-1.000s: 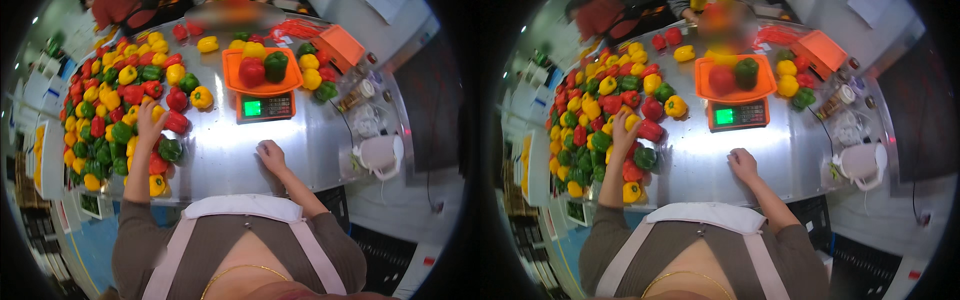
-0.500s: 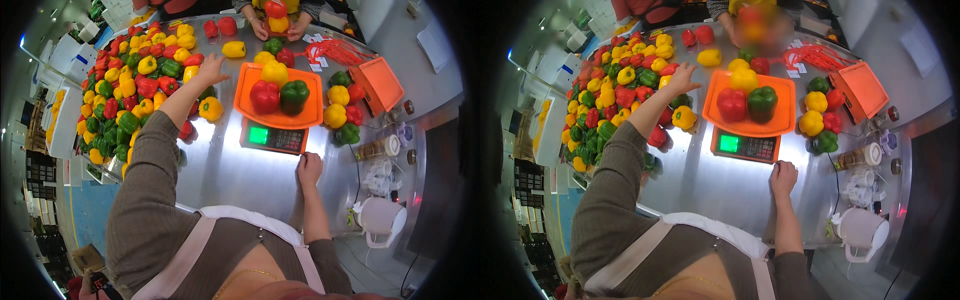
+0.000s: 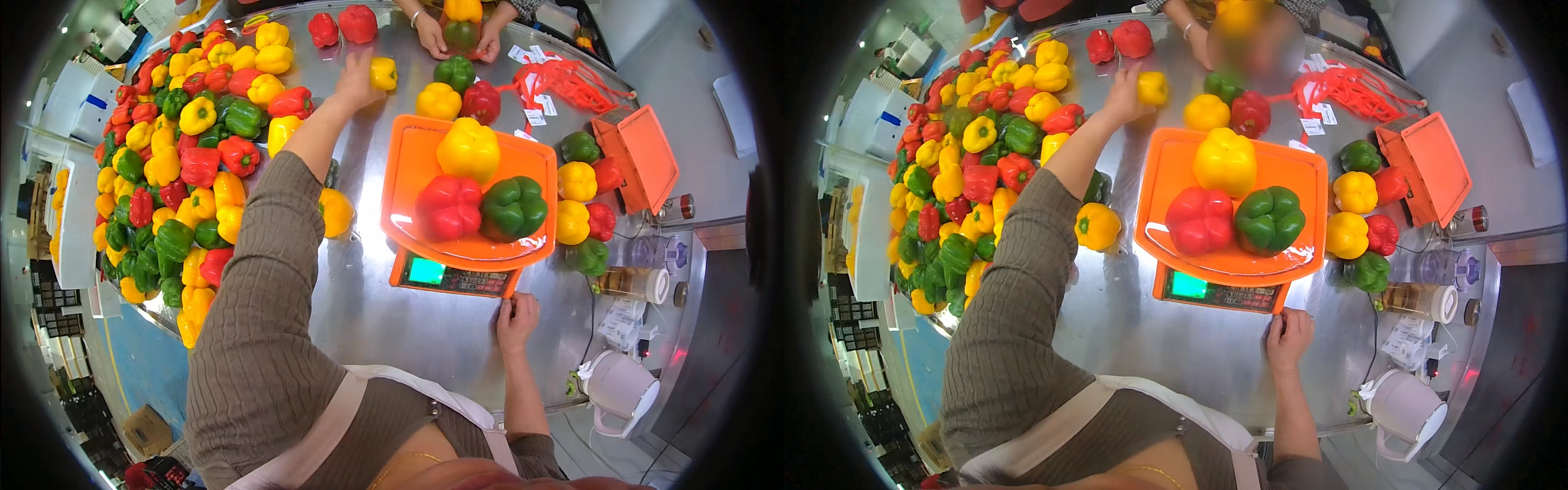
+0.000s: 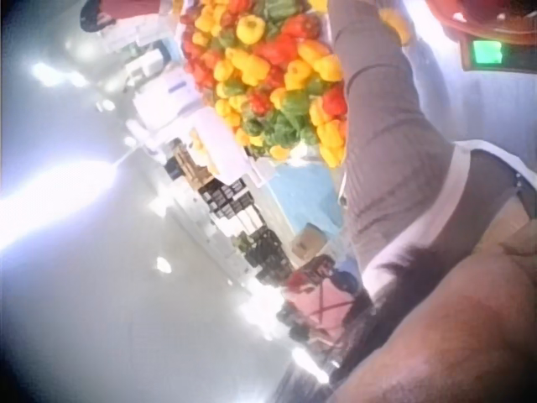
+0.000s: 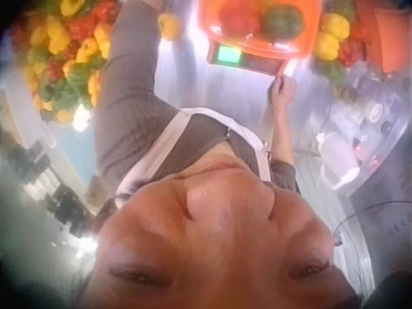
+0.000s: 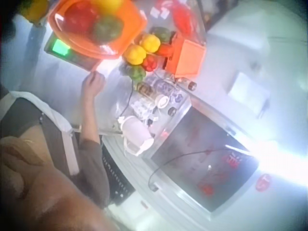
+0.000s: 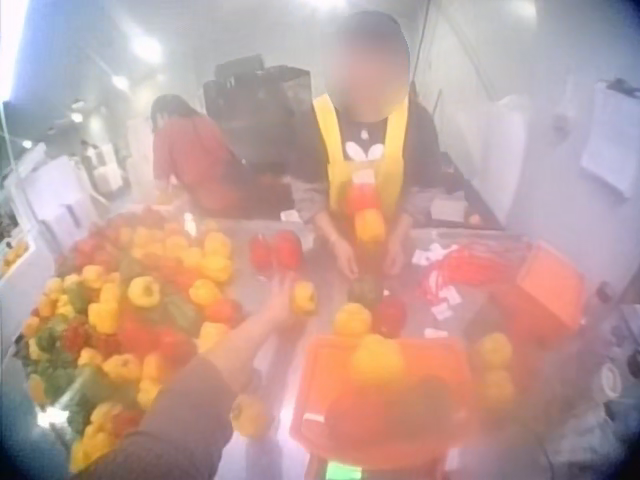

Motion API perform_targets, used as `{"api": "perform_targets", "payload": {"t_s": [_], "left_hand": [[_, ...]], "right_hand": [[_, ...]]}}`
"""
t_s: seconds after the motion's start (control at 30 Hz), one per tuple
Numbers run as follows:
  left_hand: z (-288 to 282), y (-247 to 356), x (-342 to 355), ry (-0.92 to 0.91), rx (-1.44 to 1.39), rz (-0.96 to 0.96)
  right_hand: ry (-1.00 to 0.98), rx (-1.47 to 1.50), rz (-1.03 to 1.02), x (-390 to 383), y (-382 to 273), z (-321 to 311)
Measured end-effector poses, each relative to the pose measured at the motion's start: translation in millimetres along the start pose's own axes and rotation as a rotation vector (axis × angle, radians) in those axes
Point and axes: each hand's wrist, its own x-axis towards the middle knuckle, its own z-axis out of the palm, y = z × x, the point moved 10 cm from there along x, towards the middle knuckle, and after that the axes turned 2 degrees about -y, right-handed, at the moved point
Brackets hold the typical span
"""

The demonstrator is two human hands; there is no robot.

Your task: The person picks red, yellow, and green bell peppers from a large pile on a metal table and places them into an orange plastic tray on a digital scale. The person repeatedly fills the tray, weighs the peppers, and then removes them to continue the process.

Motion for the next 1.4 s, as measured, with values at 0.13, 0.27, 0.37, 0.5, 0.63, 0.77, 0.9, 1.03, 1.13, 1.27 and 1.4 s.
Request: {"api": "perform_targets", "payload": {"t_s": [0.13, 0.27, 0.37, 0.5, 0.63, 0.77, 0.9, 1.03, 1.13, 1.27, 1.4], "left_hand": [[1.5, 6.2, -1.8, -0.079, -0.095, -0.033], [-1.3, 1.5, -3.4, 0.021, -0.138, 0.034], [-0.1, -2.9, -6.1, 0.002, -0.188, -0.033], [-1.3, -8.2, -6.8, 0.031, -0.194, -0.031], [-12.0, -6.0, -3.8, -0.015, -0.176, -0.081], [-56.0, -18.7, 1.3, 0.145, -0.188, -0.001], [-104.2, -34.8, 1.7, 0.17, -0.064, -0.071], [-157.2, -65.5, -19.7, 0.322, 0.004, 0.069], [-205.8, -121.5, -35.9, 0.426, 0.264, 0.044], [-286.7, -244.2, -68.3, 0.34, 0.588, -0.416], [-299.4, -165.3, -94.5, 0.425, 0.728, -0.265]], "right_hand": [[0.011, -0.008, -0.013, 0.9, -2.4, 0.2], [0.026, 0.004, -0.039, -3.2, -1.4, 1.4], [0.022, -0.027, -0.058, 1.4, -6.9, -1.3], [0.011, -0.043, -0.062, 2.8, -8.7, 0.0], [0.019, -0.034, -0.059, 2.1, -12.8, -3.3], [0.013, -0.019, -0.029, 1.5, -10.0, -1.5], [0.013, -0.029, -0.025, 1.2, -11.8, -2.6], [0.002, -0.059, -0.03, 2.2, -4.9, 0.0], [0.009, -0.068, -0.026, 0.2, -5.5, -0.5], [0.018, -0.029, 0.003, 2.7, -9.2, -4.2], [-0.003, 0.259, 0.232, -1.4, 22.0, -4.7]]}}
